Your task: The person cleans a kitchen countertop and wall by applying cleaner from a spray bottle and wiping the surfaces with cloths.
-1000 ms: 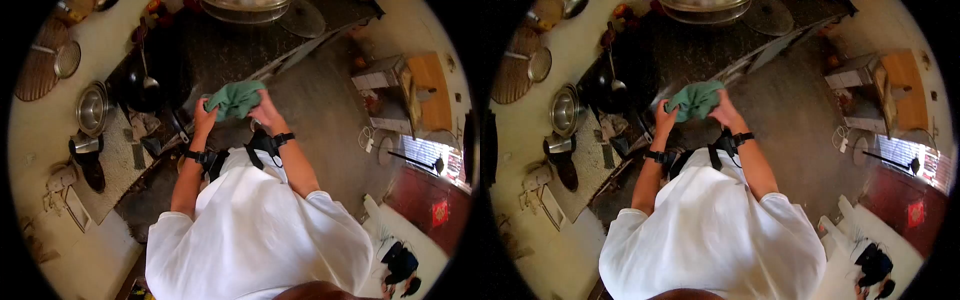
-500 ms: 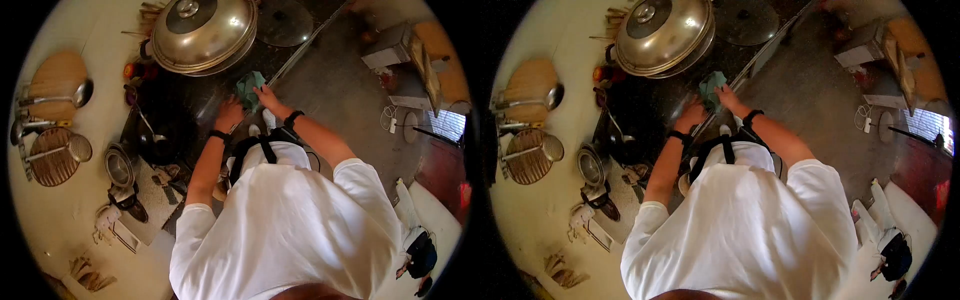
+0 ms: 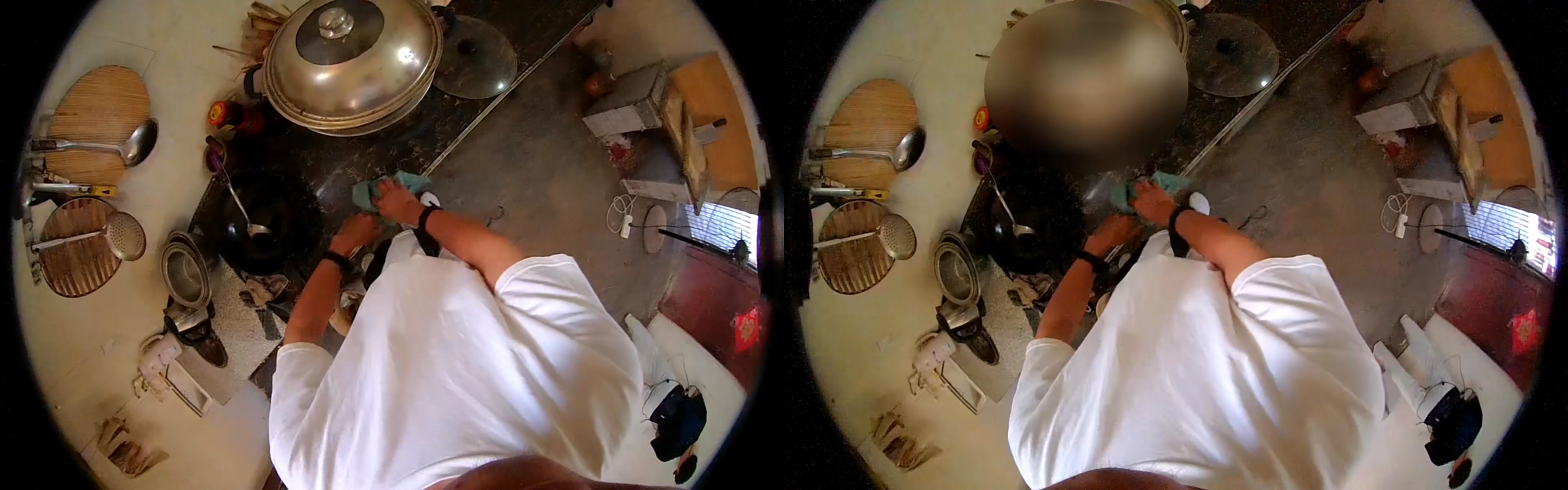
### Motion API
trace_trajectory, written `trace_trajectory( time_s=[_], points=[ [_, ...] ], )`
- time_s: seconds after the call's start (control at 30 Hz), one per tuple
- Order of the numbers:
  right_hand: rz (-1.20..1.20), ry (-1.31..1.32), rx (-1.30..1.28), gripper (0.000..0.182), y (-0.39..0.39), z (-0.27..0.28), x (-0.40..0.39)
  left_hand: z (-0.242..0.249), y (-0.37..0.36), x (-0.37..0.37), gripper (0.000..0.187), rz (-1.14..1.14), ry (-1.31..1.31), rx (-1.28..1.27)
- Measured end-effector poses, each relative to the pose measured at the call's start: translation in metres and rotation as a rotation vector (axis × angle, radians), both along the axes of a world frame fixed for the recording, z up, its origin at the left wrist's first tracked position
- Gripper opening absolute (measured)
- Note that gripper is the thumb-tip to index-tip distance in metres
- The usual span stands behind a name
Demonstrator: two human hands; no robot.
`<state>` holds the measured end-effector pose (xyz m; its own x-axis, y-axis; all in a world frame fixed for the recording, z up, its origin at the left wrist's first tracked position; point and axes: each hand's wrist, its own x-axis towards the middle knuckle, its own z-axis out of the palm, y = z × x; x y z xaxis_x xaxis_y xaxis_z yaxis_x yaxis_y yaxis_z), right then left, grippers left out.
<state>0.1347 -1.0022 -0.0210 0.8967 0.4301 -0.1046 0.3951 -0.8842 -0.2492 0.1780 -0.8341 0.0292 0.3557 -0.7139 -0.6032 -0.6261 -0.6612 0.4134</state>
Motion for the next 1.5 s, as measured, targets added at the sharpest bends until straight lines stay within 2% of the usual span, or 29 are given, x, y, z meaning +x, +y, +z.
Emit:
trace_trajectory(
  time_s=[0.1,0.13,0.17,0.2,0.23,0.3,0.33,0.4,0.47,0.53,0.6,0.67,0.73,0.8,0.83,0.9,0.93,1.0,1.03,1.1,1.17,1.2,1.23,1.27,1.3,1.33,1.37,1.43,1.5],
  points=[
    [-0.017,0.071,0.087,0.032,-0.004,0.007,0.014,-0.036,0.019,0.007,0.031,0.085,0.028,0.106],
    [-0.019,0.079,0.080,0.032,-0.010,0.010,0.021,-0.040,0.016,0.013,0.036,0.110,-0.147,-0.136],
    [-0.107,0.265,-0.005,0.029,-0.024,0.011,0.032,-0.045,0.012,0.019,0.043,0.137,-0.319,-0.380],
    [-0.183,0.349,-0.058,0.028,-0.040,0.020,0.038,-0.038,-0.007,0.027,0.047,0.273,-0.193,-0.283],
    [-0.258,0.430,-0.119,0.027,-0.057,0.033,0.045,-0.015,-0.033,0.029,0.050,0.282,-0.152,-0.242],
    [-0.371,0.430,-0.217,0.028,-0.095,0.058,0.042,0.027,-0.081,0.033,0.055,0.182,-0.175,-0.228],
    [-0.420,0.448,-0.285,0.029,-0.112,0.060,0.042,0.030,-0.096,0.029,0.055,0.171,-0.177,-0.247],
    [-0.531,0.463,-0.278,0.034,-0.145,0.061,0.041,0.037,-0.121,0.029,0.037,0.055,-0.328,-0.749],
    [-0.636,0.482,-0.265,0.038,-0.158,0.053,0.038,0.029,-0.133,0.038,0.037,0.078,-0.305,-0.765],
    [-0.729,0.195,0.012,0.046,-0.165,0.041,0.029,0.019,-0.136,0.044,0.037,0.110,-0.272,-0.771],
    [-0.701,0.618,0.025,0.057,-0.156,0.030,0.047,0.009,-0.109,0.052,0.035,0.094,-0.280,-0.451],
    [-0.513,0.548,0.100,0.060,-0.123,0.021,0.045,-0.079,-0.057,0.052,0.034,0.157,-0.338,-0.525],
    [-0.310,0.455,0.109,0.063,-0.081,-0.007,0.041,-0.070,-0.001,0.033,0.038,0.363,-0.191,-0.431],
    [-0.023,0.415,0.234,0.065,-0.036,-0.004,0.033,-0.065,0.051,0.018,0.046,0.565,-0.089,-0.145],
    [-0.006,0.423,0.236,0.065,-0.030,0.008,0.036,-0.049,0.047,0.014,0.046,0.581,-0.086,-0.137],
    [0.081,0.558,0.117,0.062,-0.026,0.023,0.041,-0.003,0.038,0.007,0.057,0.697,-0.137,0.213],
    [0.085,0.566,0.066,0.051,-0.028,0.024,0.044,-0.006,0.032,0.002,0.057,0.711,-0.135,0.232],
    [0.105,0.569,0.097,0.053,-0.054,0.024,0.043,-0.016,0.000,0.005,0.070,0.936,-0.315,-0.261],
    [0.104,0.563,0.116,0.056,-0.071,0.019,0.042,-0.023,-0.023,0.011,0.073,0.953,-0.287,-0.358],
    [-0.010,0.587,0.338,0.053,-0.110,-0.023,0.037,-0.026,-0.078,0.020,0.075,0.884,-0.295,-0.445],
    [-0.078,0.673,0.400,0.045,-0.164,-0.022,0.037,-0.031,-0.129,0.027,0.074,0.677,-0.363,-0.437],
    [-0.223,0.651,0.561,0.041,-0.195,-0.035,0.028,-0.037,-0.151,0.031,0.073,0.550,-0.394,-0.442],
    [-0.375,0.628,0.720,0.038,-0.227,-0.050,0.018,-0.021,-0.183,0.031,0.073,0.621,-0.269,-0.414],
    [-0.504,0.725,0.708,0.046,-0.261,-0.059,0.013,-0.007,-0.213,0.032,0.074,0.687,-0.141,-0.390],
    [-0.639,0.820,0.688,0.056,-0.285,-0.065,0.008,-0.020,-0.235,0.033,0.074,0.686,-0.138,-0.377],
    [-0.648,0.825,0.694,0.056,-0.299,-0.053,0.004,-0.043,-0.257,0.037,0.069,0.647,-0.231,-0.459],
    [-0.876,0.946,0.855,0.064,-0.317,-0.028,-0.005,-0.060,-0.276,0.041,0.065,0.609,-0.316,-0.547],
    [-1.126,1.072,0.996,0.074,-0.343,0.013,-0.019,-0.067,-0.304,0.048,0.061,0.587,-0.302,-0.531],
    [-1.282,0.947,1.323,0.092,-0.350,0.032,-0.014,-0.064,-0.320,0.050,0.057,0.563,-0.316,-0.521]
  ],
)
